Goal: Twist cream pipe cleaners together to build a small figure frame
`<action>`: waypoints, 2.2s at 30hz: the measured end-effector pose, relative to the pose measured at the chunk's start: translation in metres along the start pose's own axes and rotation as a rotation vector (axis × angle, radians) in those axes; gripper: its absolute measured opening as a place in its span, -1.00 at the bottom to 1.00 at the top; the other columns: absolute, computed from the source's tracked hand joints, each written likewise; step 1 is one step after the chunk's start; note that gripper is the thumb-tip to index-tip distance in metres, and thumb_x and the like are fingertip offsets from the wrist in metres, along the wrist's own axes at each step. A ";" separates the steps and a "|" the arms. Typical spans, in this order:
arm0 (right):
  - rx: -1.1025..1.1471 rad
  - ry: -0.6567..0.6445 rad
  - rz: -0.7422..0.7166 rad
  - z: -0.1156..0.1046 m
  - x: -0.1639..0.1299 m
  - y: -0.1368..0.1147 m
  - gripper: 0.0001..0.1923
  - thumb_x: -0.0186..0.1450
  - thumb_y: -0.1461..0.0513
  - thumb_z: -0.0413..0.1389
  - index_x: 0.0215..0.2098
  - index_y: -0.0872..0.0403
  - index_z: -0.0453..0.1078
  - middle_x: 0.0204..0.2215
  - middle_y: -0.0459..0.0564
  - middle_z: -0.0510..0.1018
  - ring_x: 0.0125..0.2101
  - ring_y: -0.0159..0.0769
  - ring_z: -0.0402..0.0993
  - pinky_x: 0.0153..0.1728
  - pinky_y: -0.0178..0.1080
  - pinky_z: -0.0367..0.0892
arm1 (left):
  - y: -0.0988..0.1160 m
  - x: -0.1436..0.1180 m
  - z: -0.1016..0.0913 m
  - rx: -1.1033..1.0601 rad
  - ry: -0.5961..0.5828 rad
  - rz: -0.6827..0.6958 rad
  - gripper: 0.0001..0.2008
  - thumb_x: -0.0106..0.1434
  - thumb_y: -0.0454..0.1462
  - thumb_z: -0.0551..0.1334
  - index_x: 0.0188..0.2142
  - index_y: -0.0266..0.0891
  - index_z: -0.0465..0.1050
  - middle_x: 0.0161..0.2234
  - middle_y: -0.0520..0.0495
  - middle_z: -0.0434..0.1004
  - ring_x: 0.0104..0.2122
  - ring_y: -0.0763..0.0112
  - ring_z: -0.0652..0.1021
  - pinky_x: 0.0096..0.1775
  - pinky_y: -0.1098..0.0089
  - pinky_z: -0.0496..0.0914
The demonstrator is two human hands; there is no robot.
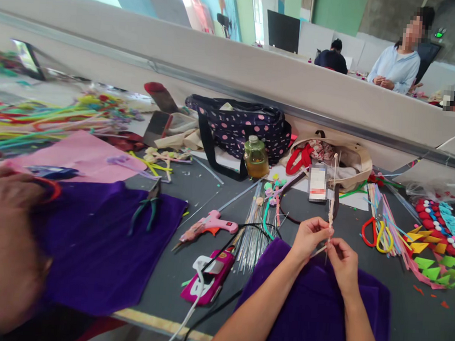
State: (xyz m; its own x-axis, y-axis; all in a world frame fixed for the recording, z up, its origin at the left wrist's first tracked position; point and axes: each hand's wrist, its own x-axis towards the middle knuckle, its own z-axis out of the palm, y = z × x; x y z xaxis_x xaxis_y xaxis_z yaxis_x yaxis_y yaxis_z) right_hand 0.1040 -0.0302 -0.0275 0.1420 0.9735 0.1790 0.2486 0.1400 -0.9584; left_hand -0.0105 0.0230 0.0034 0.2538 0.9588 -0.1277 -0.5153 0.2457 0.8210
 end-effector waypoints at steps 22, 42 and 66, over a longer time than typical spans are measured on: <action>0.487 -0.052 0.205 0.003 0.002 0.000 -0.82 0.15 0.13 0.23 -0.48 0.08 0.45 -0.58 -0.14 0.42 -0.53 -0.41 0.27 -0.42 -0.32 0.22 | 0.004 0.004 -0.007 -0.022 -0.113 -0.019 -0.72 -0.16 -0.25 0.47 -0.53 -0.34 0.44 -0.52 -0.01 0.49 -0.55 0.54 0.45 -0.43 0.49 0.31; 0.542 -0.045 0.295 0.004 0.002 -0.003 -0.80 0.11 0.11 0.27 -0.37 0.06 0.51 -0.47 -0.06 0.56 -0.50 -0.34 0.44 -0.39 -0.29 0.31 | 0.002 0.006 -0.006 -0.039 0.019 0.022 -0.73 -0.19 -0.23 0.47 -0.55 -0.30 0.46 -0.51 -0.01 0.50 -0.54 0.54 0.46 -0.45 0.50 0.34; 0.596 -0.062 0.251 0.004 0.000 -0.006 -0.87 0.12 0.16 0.27 -0.41 0.05 0.49 -0.51 -0.13 0.48 -0.49 -0.38 0.40 -0.33 -0.29 0.32 | 0.005 0.001 -0.003 -0.041 -0.011 0.030 -0.75 -0.16 -0.26 0.46 -0.52 -0.32 0.45 -0.49 -0.02 0.52 -0.56 0.55 0.45 -0.48 0.51 0.32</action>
State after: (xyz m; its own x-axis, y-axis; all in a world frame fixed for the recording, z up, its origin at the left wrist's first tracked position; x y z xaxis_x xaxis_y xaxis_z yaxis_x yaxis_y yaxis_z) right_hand 0.0989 -0.0300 -0.0223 0.0667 0.9958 -0.0625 -0.3623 -0.0342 -0.9314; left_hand -0.0156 0.0252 0.0057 0.2465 0.9643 -0.0968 -0.5556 0.2224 0.8012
